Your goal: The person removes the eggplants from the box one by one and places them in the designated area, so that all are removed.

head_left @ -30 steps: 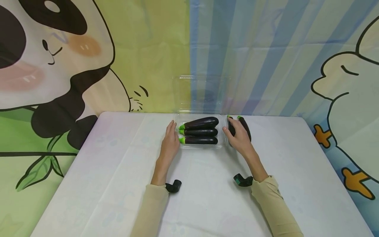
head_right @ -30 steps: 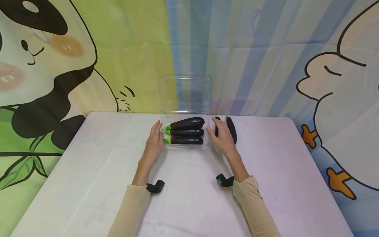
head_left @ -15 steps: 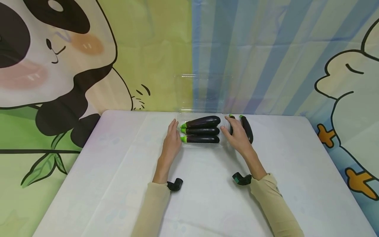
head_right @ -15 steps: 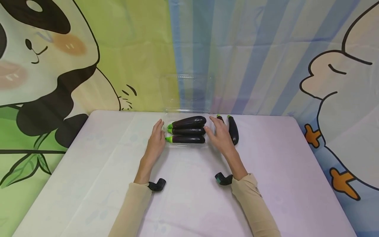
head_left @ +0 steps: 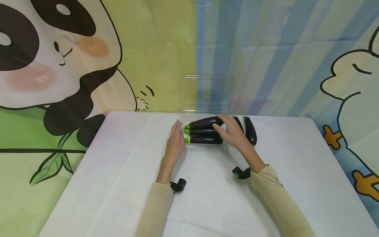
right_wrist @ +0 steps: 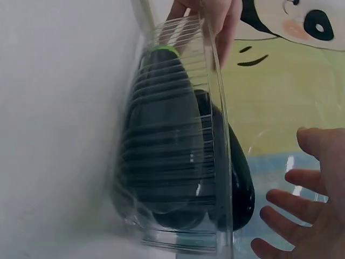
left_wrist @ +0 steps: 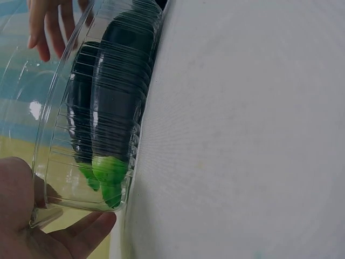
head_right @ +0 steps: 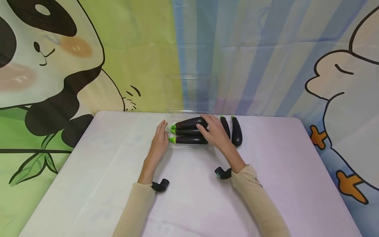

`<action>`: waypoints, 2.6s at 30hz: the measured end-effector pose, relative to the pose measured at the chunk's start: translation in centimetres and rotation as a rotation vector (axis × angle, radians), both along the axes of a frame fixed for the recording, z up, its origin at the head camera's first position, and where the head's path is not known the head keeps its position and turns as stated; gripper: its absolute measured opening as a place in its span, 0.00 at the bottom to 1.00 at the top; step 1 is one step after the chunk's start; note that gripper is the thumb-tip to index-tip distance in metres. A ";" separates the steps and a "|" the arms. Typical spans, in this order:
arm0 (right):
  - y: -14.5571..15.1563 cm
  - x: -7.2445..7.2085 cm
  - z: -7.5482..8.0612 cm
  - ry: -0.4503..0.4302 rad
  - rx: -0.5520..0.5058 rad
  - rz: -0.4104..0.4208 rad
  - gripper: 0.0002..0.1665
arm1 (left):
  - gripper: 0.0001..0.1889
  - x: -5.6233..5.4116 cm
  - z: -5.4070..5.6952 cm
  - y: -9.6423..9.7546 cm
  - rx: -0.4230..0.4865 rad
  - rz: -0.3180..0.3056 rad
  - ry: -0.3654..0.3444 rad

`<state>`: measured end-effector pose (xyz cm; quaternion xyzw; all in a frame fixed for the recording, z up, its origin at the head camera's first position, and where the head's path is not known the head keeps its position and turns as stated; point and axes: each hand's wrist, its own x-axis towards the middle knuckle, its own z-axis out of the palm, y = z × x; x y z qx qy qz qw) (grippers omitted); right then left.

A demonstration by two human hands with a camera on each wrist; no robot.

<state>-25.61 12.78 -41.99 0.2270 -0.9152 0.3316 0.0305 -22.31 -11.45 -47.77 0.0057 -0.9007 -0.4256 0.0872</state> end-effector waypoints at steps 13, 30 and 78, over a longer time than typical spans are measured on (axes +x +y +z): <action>-2.9 -4.0 1.3 0.061 0.273 0.289 0.31 | 0.24 0.1 0.0 -0.1 -0.019 -0.008 0.038; -4.6 -7.7 0.7 0.049 0.436 0.533 0.27 | 0.23 0.3 -0.1 -0.1 -0.022 -0.005 0.043; -0.9 -3.4 1.1 0.269 0.458 0.310 0.30 | 0.24 0.2 0.0 -0.1 -0.023 0.001 0.040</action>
